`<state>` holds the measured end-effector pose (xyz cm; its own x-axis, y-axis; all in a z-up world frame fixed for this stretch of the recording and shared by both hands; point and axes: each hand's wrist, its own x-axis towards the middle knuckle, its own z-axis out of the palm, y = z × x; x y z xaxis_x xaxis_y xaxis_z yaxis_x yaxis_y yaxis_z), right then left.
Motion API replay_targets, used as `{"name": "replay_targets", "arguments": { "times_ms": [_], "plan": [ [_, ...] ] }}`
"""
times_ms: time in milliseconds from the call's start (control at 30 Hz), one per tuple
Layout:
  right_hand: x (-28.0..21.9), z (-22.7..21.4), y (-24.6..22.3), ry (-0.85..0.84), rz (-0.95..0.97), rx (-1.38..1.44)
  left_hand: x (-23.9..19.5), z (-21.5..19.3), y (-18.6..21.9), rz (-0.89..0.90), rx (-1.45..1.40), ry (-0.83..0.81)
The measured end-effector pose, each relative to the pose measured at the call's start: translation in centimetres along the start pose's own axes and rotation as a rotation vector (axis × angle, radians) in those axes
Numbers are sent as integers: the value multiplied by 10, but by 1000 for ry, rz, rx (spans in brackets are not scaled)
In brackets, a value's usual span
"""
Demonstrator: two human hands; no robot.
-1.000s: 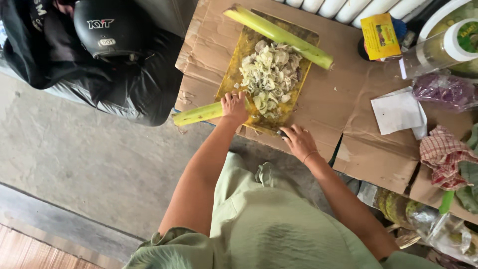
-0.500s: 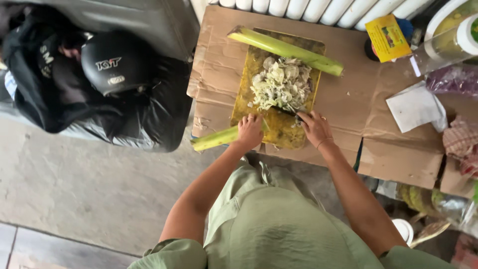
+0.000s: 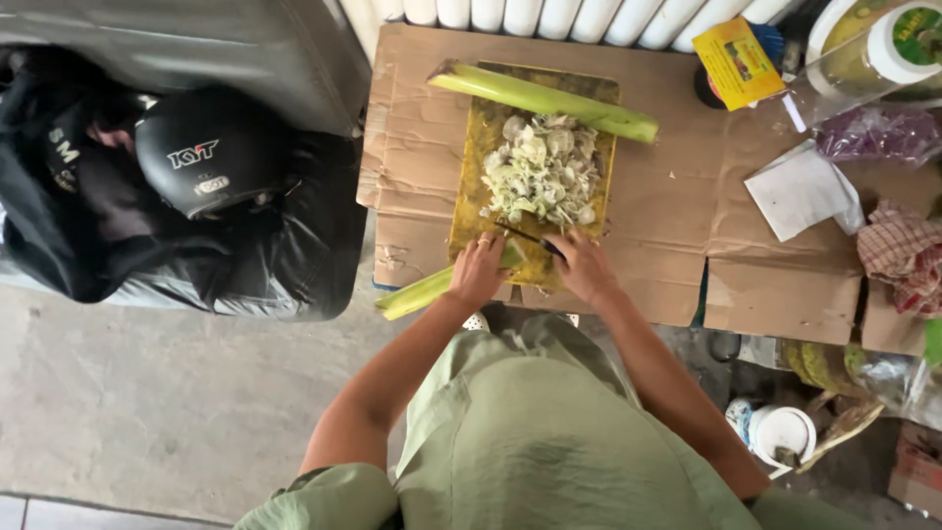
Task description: The person uses a knife to chop a stalk of sugarcane into small pieces on a yellow cutting board. The chopped pieces accumulate in a pile on the board as the person works through the stalk.
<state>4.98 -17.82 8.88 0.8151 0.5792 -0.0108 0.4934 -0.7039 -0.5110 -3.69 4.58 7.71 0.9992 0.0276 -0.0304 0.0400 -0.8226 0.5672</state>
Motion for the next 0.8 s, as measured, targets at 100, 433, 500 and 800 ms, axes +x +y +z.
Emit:
{"name": "replay_targets", "arguments": {
  "times_ms": [100, 433, 500, 800],
  "plan": [
    [18, 1, -3, 65, -32, -48, -2, -4, 0, 27, -13, 23],
    [-10, 27, 26, 162, -156, 247, 12, -4, 13, 129, 208, 246],
    [-26, 37, 27, 104, -65, 250, 11, -4, 12, 184, 141, 301],
    [-63, 34, -22, 149, 134, 174, 30, -1, 11, 136, 327, 7]
  ]
}}
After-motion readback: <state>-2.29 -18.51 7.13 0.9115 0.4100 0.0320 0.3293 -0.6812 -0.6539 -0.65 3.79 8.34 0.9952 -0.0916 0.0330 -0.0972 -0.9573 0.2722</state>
